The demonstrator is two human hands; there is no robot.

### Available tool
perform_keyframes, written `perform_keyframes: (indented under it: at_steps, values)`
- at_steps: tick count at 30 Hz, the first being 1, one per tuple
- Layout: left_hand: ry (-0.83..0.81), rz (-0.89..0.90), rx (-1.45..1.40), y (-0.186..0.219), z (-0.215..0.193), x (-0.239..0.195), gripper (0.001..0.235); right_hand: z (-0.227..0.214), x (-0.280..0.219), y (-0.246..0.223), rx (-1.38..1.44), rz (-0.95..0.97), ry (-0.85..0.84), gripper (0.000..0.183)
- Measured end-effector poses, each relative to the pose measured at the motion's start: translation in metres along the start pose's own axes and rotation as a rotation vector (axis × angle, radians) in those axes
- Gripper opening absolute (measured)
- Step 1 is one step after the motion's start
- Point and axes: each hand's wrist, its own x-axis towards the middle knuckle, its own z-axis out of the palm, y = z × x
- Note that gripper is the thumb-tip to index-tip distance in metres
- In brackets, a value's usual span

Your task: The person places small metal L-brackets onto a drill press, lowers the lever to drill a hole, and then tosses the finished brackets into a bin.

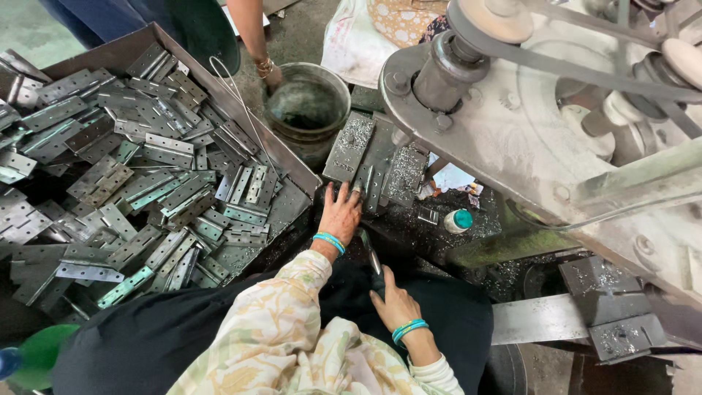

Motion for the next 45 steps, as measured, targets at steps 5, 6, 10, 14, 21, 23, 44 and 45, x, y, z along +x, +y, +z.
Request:
perform_keyframes:
  at_steps: [5, 6, 10, 14, 21, 23, 44, 45]
  values:
    - [0.018, 0.026, -0.027, 0.002, -0.013, 0.008, 0.029, -0.007, -0.004, -0.004, -0.06, -0.011, -0.015, 0.076]
    - [0.064, 0.031, -0.047, 0.003, -0.021, 0.007, 0.028, -0.011, -0.005, -0.005, -0.083, -0.007, -0.032, 0.077]
    - [0.232, -0.056, -0.206, 0.01, -0.051, 0.007, 0.023, -0.026, 0.004, -0.003, -0.088, -0.035, 0.021, 0.071]
    - [0.327, -0.367, -0.63, 0.012, -0.054, 0.004, 0.023, -0.036, 0.039, 0.01, 0.186, -0.202, 0.318, 0.062]
    - [-0.07, -0.624, -1.737, 0.011, -0.01, 0.012, 0.03, -0.052, 0.115, 0.023, 1.069, -0.257, 0.457, 0.044]
    - [-0.083, -0.511, -1.907, 0.005, 0.001, 0.025, 0.032, -0.063, 0.12, 0.023, 1.146, -0.354, 0.538, 0.038]
    - [-0.168, -0.132, 0.004, 0.003, -0.009, 0.034, 0.03, -0.036, 0.077, -0.027, 0.001, -0.425, 0.456, 0.056]
    - [-0.164, -0.135, 0.001, 0.003, -0.005, 0.039, 0.03, -0.028, 0.068, -0.02, -0.027, -0.383, 0.407, 0.059]
